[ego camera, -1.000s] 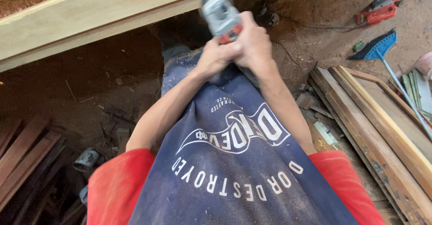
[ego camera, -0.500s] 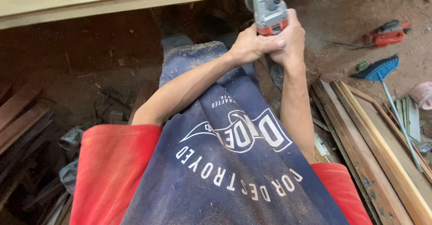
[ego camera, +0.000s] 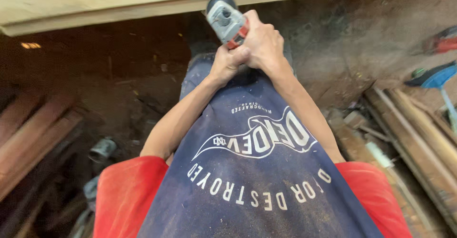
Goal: The person smooths a long wooden plank using an angle grinder, then flips it to sand the other side. They proceed to sand the plank by hand with a sanding block and finally cut the plank using a circular saw.
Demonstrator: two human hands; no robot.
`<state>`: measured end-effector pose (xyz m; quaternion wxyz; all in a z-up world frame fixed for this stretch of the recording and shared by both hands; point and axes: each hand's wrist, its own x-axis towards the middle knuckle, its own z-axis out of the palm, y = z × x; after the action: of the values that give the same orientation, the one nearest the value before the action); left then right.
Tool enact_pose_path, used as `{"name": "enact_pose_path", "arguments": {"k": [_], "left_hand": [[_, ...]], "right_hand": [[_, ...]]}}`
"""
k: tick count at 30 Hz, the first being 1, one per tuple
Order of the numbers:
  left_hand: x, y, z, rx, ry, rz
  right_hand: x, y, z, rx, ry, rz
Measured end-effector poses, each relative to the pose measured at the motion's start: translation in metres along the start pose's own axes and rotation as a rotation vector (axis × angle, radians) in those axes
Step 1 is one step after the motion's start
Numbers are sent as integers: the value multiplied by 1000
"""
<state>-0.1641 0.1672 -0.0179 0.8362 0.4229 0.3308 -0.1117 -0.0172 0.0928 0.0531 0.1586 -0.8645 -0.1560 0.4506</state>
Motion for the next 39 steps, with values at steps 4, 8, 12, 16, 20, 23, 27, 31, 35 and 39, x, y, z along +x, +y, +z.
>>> {"name": "enact_pose_path", "arguments": {"k": [4, 8, 12, 16, 20, 23, 27, 31, 35, 39], "left_hand": [[-37, 31, -97, 39, 136, -152], [-82, 94, -154, 424, -10, -82], [-95, 162, -224, 1171, 74, 260], [-53, 221, -314, 2118, 222, 333], [-24, 233, -378, 2213, 27, 431], [0, 235, -395, 2179, -68, 287], [-15, 232, -378, 2224, -66, 414], [-17, 223, -310, 2309, -36, 212], [0, 209, -210, 2253, -97, 199], [34, 185, -86, 2125, -131, 276]], "right_hand": [[10, -91, 56, -2, -25, -59], [-2, -133, 64, 229, -98, -101], [-22, -116, 44, 745, -138, -237], [-47, -80, 37, 1317, -4, -391], [-70, -34, 62, 1556, 254, -366], [-92, 1, 98, 1703, 403, -331], [-115, 37, 135, 1823, 601, -240], [-124, 57, 148, 1872, 785, -109], [-125, 69, 149, 1983, 817, -111], [-120, 81, 151, 1963, 882, -61]]}}
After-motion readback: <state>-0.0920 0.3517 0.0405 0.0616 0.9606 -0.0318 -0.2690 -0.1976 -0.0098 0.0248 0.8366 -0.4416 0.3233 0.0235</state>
